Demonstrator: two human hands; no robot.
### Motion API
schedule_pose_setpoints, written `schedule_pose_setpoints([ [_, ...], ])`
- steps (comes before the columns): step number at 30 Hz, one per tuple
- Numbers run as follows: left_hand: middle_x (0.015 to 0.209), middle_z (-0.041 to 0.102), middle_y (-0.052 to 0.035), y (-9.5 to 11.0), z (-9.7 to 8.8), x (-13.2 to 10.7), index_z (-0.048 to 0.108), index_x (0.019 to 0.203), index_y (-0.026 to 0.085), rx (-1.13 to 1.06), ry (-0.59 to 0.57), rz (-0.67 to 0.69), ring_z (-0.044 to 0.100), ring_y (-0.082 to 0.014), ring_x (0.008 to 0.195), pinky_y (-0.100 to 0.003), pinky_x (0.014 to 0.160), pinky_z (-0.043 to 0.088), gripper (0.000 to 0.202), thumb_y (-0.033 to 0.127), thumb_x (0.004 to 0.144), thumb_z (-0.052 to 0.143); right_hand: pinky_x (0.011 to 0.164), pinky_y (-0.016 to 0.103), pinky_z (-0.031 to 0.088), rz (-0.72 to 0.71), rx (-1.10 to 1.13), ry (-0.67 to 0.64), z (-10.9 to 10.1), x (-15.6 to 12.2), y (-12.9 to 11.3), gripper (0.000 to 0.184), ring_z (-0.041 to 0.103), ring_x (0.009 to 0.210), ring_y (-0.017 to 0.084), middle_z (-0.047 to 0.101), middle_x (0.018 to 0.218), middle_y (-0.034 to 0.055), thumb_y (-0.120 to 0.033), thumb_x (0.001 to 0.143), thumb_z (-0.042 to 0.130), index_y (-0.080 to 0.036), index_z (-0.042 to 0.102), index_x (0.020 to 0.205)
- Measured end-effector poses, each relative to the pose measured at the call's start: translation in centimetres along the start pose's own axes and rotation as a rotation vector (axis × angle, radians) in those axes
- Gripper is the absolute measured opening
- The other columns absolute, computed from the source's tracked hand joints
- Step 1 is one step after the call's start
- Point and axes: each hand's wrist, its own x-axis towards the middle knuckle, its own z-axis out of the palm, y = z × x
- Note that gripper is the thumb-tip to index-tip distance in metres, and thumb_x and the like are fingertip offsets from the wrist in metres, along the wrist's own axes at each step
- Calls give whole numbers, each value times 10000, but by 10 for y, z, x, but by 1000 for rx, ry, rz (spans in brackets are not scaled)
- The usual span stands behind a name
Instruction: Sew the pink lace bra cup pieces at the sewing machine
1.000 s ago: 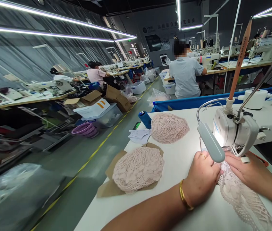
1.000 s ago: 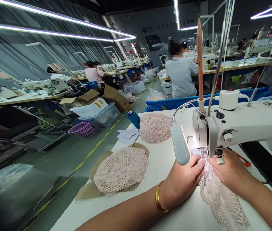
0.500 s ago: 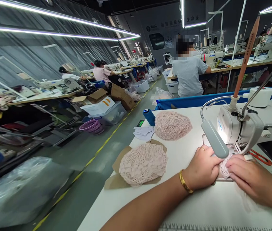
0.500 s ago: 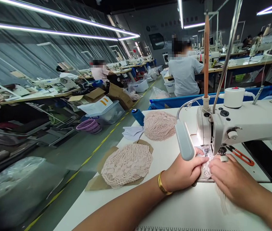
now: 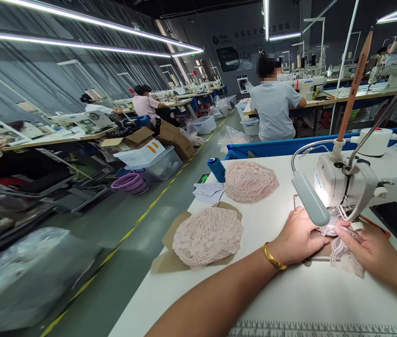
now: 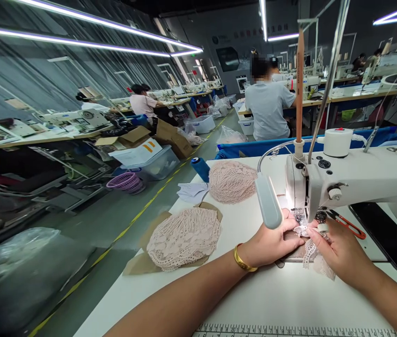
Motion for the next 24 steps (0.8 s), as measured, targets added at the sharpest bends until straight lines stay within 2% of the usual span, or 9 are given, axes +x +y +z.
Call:
schedule_pose_setpoints([
  [4, 960, 717, -37, 1, -1, -1, 665, 798, 190, -24, 12, 21, 645, -196, 885, -314, 844, 532, 137, 221, 911, 737, 779, 350, 614, 32, 13, 9, 0, -1, 2, 308, 746, 1085, 274, 784, 1084, 42, -493, 1096, 495, -283, 720, 1105],
  [8, 966, 722, -53, -1, 0, -4, 683, 808, 190, -71, 17, 34, 656, -207, 921, -333, 881, 545, 166, 262, 956, 701, 743, 355, 585, 47, -7, -1, 1, -4, 1, 320, 739, 1055, 269, 765, 1059, 32, -506, 1109, 467, -291, 704, 1087],
  [12, 883, 712, -47, -2, -1, -8, 676, 763, 190, -59, -8, 57, 652, -211, 915, -349, 909, 536, 236, 287, 977, 698, 794, 382, 527, -125, -83, -69, -2, -2, 2, 293, 694, 878, 233, 741, 984, 14, -413, 1139, 428, -288, 673, 1039],
  [14, 879, 719, -47, -1, -2, -11, 691, 777, 188, -9, -64, 81, 658, -211, 918, -354, 907, 530, 215, 252, 981, 677, 775, 382, 494, -237, -131, -168, -6, -2, 1, 267, 656, 824, 226, 723, 961, 19, -366, 1143, 424, -280, 659, 1051],
  [17, 967, 752, -50, 2, -7, -18, 738, 904, 192, 68, -140, 117, 677, -204, 941, -350, 878, 526, 129, 204, 992, 644, 770, 379, 451, -357, -216, -330, -10, -3, -2, 210, 621, 842, 237, 689, 931, 32, -356, 1128, 484, -264, 662, 1064],
  [21, 1103, 776, -52, 7, -15, -30, 751, 1034, 199, 141, -166, 189, 689, -197, 967, -364, 876, 522, 133, 248, 1034, 628, 763, 372, 389, -426, -295, -379, -13, -7, -5, 202, 590, 874, 246, 648, 908, 39, -357, 1116, 532, -239, 662, 1018],
  [24, 1083, 779, -55, 11, -19, -33, 740, 1023, 188, 186, -159, 228, 689, -207, 967, -378, 872, 515, 161, 259, 1050, 598, 782, 379, 381, -434, -318, -381, -13, -8, -6, 198, 585, 895, 251, 637, 917, 38, -349, 1120, 524, -236, 657, 1026],
])
